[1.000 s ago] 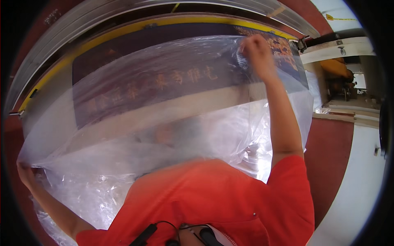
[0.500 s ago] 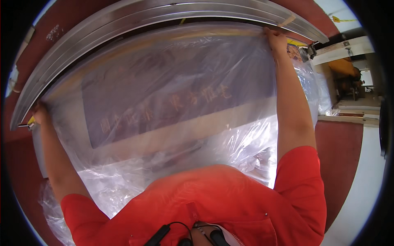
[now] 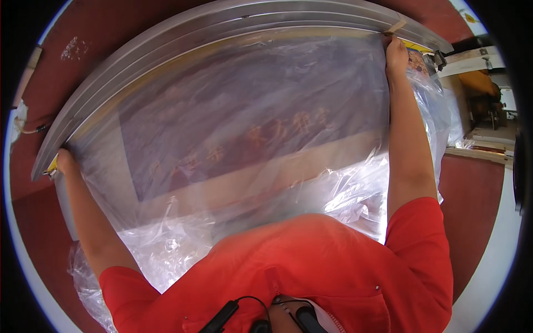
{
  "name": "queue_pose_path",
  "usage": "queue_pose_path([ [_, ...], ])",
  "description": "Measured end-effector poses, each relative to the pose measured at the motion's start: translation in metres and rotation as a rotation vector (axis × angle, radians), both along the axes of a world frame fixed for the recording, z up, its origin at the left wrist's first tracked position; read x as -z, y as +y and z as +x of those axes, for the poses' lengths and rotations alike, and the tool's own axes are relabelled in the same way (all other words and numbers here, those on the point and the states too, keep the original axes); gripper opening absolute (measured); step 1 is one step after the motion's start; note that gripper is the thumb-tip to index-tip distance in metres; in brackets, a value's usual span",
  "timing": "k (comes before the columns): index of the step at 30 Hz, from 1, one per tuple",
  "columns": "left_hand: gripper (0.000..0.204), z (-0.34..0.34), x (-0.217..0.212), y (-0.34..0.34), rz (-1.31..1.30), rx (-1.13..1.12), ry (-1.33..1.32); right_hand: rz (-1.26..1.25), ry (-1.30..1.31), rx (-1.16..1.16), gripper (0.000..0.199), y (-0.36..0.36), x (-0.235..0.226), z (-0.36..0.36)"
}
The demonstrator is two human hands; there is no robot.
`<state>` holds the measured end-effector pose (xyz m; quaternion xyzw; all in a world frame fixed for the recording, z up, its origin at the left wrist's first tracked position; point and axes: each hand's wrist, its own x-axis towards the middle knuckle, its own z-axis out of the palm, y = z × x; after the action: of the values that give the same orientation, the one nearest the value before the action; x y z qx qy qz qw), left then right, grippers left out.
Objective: The person wraps a large rectangular object, which appears to be a framed picture or artwork, with a clear plastic sheet. They repeatedly smooth the plastic over the surface and fold the edges to secure the wrapping.
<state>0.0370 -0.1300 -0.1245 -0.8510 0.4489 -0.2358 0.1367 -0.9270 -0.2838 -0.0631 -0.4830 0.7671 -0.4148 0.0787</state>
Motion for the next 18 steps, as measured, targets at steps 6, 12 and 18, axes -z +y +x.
queue_pose_path([
  [6, 0.019, -0.101, -0.024, -0.024, -1.232, -0.237, 1.422, 0.058, -0.297, -0.174, 0.049, 0.018, -0.02, 0.003],
  [12, 0.015, -0.088, -0.066, 0.003, -0.957, 0.057, 1.499, 0.253, -0.061, -0.438, 0.048, 0.041, -0.055, 0.058],
  [18, 0.03, 0.008, -0.091, 0.103, -0.386, -0.072, 0.47, 0.24, -0.497, -0.667, 0.021, 0.085, -0.059, 0.126],
])
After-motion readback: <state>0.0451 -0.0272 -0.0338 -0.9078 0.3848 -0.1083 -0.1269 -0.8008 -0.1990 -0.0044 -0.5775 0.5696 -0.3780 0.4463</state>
